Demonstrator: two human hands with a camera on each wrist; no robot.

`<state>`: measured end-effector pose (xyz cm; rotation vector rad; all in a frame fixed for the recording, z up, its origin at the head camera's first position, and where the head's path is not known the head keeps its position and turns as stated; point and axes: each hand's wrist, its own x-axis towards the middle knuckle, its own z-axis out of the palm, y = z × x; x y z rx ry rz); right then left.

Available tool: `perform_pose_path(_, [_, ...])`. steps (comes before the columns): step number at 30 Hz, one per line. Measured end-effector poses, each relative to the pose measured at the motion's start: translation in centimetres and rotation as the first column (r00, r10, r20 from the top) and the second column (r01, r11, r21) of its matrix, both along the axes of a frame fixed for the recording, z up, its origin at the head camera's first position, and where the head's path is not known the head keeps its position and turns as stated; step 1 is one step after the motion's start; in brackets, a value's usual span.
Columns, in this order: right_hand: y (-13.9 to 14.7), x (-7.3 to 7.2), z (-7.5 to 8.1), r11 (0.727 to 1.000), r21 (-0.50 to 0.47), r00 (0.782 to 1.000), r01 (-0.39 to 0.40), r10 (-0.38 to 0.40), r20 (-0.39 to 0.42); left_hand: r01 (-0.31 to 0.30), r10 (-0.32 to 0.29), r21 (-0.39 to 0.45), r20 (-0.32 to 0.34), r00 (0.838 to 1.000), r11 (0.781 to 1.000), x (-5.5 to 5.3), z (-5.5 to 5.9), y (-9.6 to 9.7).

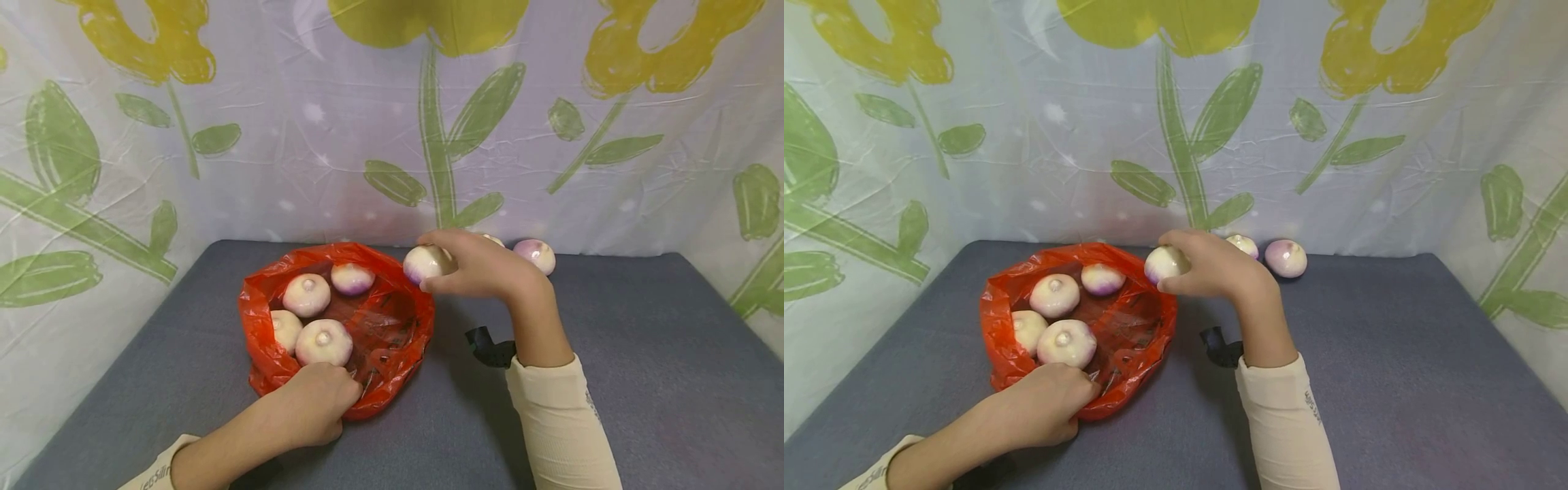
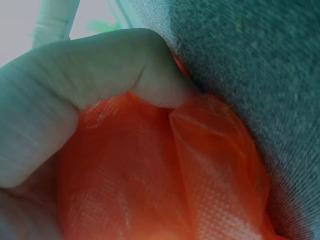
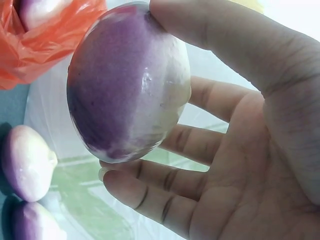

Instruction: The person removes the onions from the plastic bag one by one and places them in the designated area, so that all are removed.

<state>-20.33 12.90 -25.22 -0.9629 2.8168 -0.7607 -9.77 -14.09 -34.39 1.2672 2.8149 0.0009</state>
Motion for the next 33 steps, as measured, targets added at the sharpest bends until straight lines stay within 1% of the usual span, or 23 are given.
perform_pose_path(3, [0.2, -0.1, 0.0, 1.000, -0.013, 1.000, -0.006, 0.006, 0.002, 0.002, -0.002, 0.002, 0.003, 1.000, 1.000, 0.0, 0.0, 0.0])
perform_pose_path(7, [0.6, -0.3, 0.0, 0.999, -0.054, 1.000, 0.000, 0.001, 0.017, 0.004, -0.004, 0.003, 0.001, 1.000, 1.000, 0.0, 0.0, 0.0])
perform_pose_path(13, [1.7, -0.5, 0.0, 0.994, -0.094, 0.998, 0.049, -0.047, 0.033, 0.000, 0.000, -0.004, 0.002, 1.000, 1.000, 0.0, 0.0, 0.0])
perform_pose_path(18, [2.6, -0.6, 0.0, 0.990, -0.116, 0.996, 0.080, -0.075, 0.045, 0.003, -0.003, -0.002, -0.010, 1.000, 1.000, 0.0, 0.0, 0.0])
perform_pose_path(22, [3.3, -0.6, 0.2, 0.984, -0.129, 0.990, 0.120, -0.110, 0.084, 0.003, -0.003, -0.004, -0.018, 1.000, 1.000, 0.1, -0.1, 0.0])
perform_pose_path(25, [3.6, -0.6, 0.2, 0.980, -0.134, 0.986, 0.146, -0.133, 0.099, 0.000, -0.001, -0.008, -0.017, 1.000, 1.000, 0.1, -0.1, 0.0])
perform_pose_path(29, [4.1, -0.7, 0.2, 0.977, -0.140, 0.986, 0.159, -0.148, 0.081, -0.002, 0.002, -0.010, -0.010, 1.000, 1.000, 0.1, -0.1, 0.0])
perform_pose_path(33, [4.7, -0.6, 0.3, 0.973, -0.147, 0.982, 0.178, -0.167, 0.089, -0.005, 0.005, -0.014, 0.001, 1.000, 1.000, 0.1, 0.0, 0.0])
